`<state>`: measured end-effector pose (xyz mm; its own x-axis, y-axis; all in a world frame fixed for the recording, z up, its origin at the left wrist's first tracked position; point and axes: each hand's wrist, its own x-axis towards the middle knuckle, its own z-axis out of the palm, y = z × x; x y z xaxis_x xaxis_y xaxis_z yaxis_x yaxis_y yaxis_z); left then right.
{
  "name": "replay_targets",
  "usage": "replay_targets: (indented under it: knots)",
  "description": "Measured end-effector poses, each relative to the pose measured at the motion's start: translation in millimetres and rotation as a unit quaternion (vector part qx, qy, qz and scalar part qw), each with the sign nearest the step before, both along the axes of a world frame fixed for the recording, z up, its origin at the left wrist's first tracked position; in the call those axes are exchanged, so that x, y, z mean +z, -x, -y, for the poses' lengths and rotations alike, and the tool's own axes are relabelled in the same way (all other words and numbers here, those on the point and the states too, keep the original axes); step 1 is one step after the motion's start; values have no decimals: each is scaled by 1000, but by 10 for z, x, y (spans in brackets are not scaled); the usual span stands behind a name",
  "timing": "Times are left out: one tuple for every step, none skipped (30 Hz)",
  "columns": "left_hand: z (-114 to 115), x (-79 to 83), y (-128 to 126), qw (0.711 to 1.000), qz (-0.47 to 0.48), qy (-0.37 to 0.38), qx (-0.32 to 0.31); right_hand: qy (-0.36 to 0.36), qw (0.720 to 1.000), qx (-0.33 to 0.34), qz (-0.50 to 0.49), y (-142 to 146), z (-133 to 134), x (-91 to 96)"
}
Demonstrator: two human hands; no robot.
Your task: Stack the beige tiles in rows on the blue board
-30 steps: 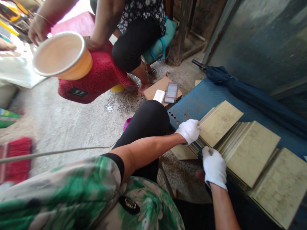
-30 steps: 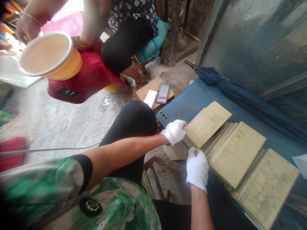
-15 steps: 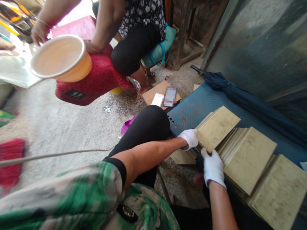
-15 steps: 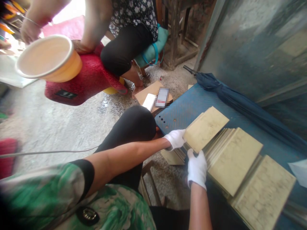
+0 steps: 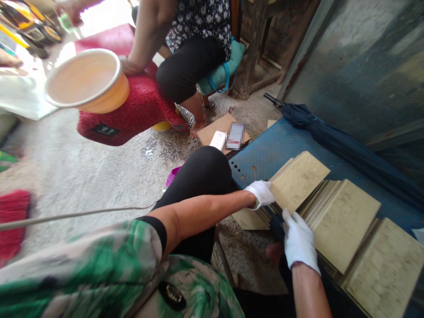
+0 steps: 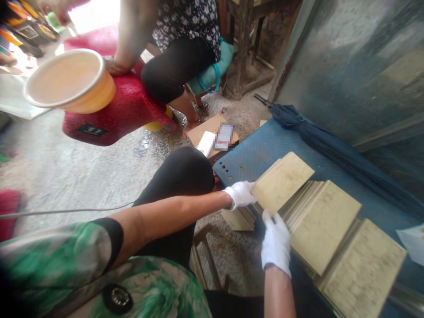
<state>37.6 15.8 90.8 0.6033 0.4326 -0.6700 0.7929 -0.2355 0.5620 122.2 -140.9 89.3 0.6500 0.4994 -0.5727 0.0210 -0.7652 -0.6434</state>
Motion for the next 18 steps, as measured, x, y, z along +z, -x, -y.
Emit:
replay_targets:
  knots:
    - [0, 29, 13, 1000, 1, -3, 22, -10, 1000, -28, -7, 24, 12, 15]
    - [0, 58, 26, 999, 4, -5, 45, -17, 999, -47, -4, 46, 28, 18]
    - [0, 84, 37, 997, 9, -5, 71, -21, 998, -58, 2, 63, 49, 11]
    - [-2, 105, 47, 995, 14, -2, 103, -23, 998, -59, 12, 71, 71, -7]
    - [-4, 120, 54, 990, 21, 5, 139, -22, 998, -50, 27, 67, 93, -35]
    - [-7, 127, 56, 984, 27, 18, 176, -19, 998, -30, 47, 48, 114, -69]
    - [-9, 127, 55, 976, 34, 40, 212, -14, 997, -5, 70, 17, 132, -107]
    - [-11, 120, 49, 965, 42, 72, 248, -9, 995, 20, 94, -25, 147, -146]
    - [-13, 109, 41, 951, 53, 111, 283, -4, 992, 43, 116, -73, 158, -182]
    - [-14, 96, 31, 935, 69, 152, 313, -1, 990, 61, 131, -122, 166, -213]
    - [-16, 84, 21, 919, 87, 190, 334, -1, 987, 75, 140, -167, 171, -237]
    - [-18, 73, 13, 905, 105, 222, 348, -1, 986, 86, 146, -203, 176, -254]
    - [-22, 66, 6, 895, 120, 246, 353, -3, 984, 96, 149, -228, 179, -266]
    - [-27, 62, 2, 889, 130, 263, 352, -2, 982, 107, 154, -240, 183, -273]
    - [-34, 61, 1, 885, 134, 276, 350, 1, 980, 117, 159, -240, 186, -278]
    - [-40, 62, 1, 884, 132, 285, 347, 0, 979, 128, 162, -229, 189, -282]
    - [-47, 64, 4, 882, 129, 292, 345, -4, 977, 140, 162, -211, 192, -286]
    - [-51, 67, 8, 881, 128, 298, 345, -12, 975, 156, 160, -189, 195, -290]
